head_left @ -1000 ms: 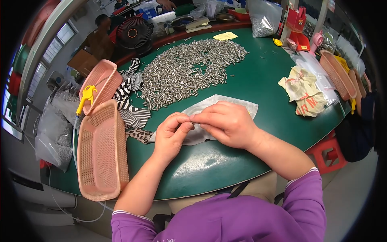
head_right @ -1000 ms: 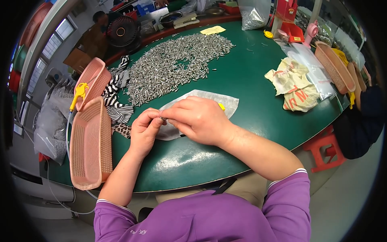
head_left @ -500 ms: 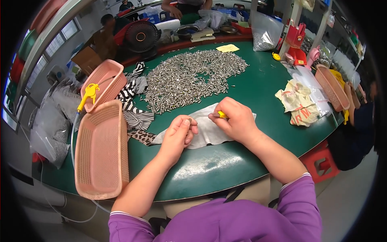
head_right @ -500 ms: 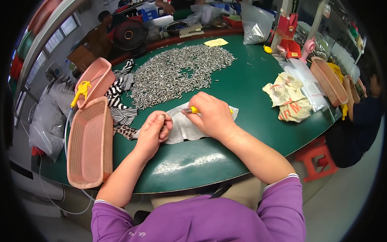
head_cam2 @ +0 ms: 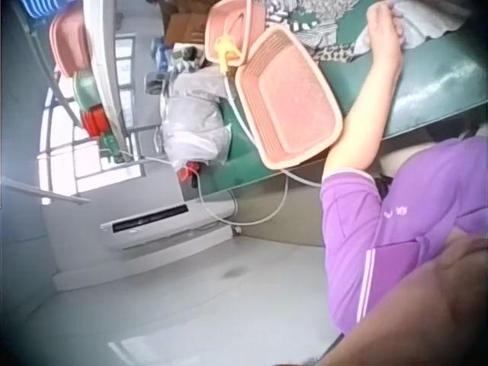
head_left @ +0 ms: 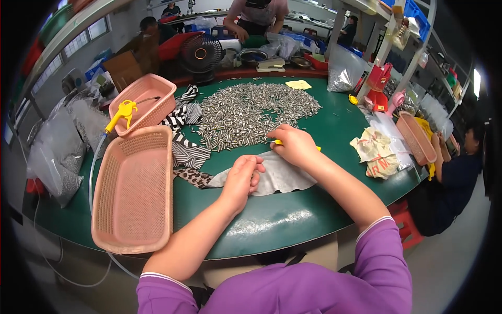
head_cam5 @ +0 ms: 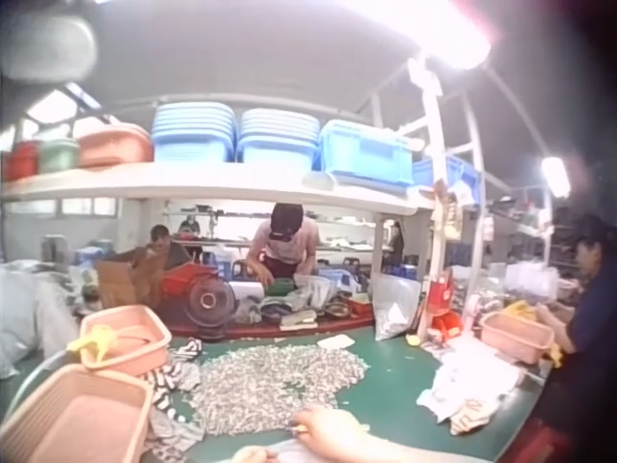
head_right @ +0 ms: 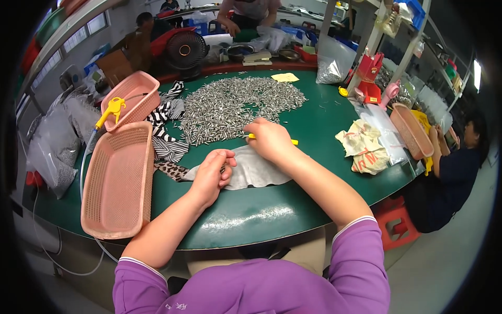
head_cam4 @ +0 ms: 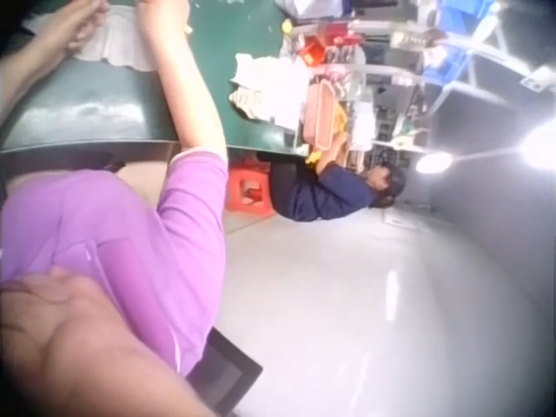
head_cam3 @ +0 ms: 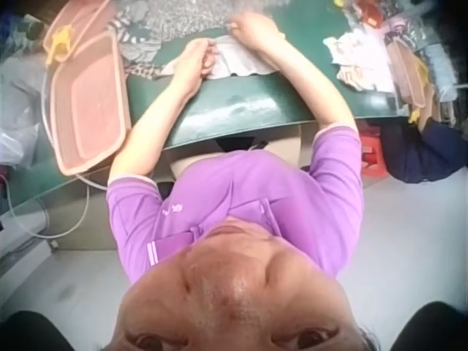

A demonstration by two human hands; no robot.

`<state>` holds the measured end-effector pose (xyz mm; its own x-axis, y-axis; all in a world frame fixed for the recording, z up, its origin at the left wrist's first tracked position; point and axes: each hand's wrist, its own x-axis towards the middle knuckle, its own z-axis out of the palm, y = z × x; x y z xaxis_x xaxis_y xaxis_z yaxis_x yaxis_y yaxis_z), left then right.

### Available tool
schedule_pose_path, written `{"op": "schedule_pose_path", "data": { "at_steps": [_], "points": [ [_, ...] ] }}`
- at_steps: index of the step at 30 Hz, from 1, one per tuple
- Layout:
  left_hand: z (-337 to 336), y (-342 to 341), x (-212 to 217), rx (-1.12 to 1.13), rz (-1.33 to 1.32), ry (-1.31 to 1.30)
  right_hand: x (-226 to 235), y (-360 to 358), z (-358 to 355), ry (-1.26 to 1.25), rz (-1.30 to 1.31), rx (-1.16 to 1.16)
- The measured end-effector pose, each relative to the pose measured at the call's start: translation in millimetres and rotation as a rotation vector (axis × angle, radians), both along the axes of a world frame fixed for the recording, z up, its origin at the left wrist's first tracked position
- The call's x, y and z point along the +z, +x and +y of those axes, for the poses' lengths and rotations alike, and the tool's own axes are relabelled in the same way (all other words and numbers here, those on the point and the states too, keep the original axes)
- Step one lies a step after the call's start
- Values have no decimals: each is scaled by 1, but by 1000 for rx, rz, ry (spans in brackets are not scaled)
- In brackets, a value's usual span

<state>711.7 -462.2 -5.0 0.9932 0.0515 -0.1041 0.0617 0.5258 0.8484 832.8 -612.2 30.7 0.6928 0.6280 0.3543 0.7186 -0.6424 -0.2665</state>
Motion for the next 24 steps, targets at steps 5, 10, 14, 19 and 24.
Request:
{"op": "schedule_pose_path", "data": {
  "at_steps": [5,10,14,19,24],
  "points": [
    [0,2,0,-4,14,-4,-13,25,14,-37,-18,26],
    [0,2,-2,-16,22,25,-15,27,17,-25,-38,55],
    [0,2,-3,-21,11,28,-10,22,15,0,-4,11],
    [-2,0,2,-35,22,69,-8,22,12,10,85,-65],
    [-2,-1,0,-41,9,85,-6,25,12,-30,165,-77]
  ]
}}
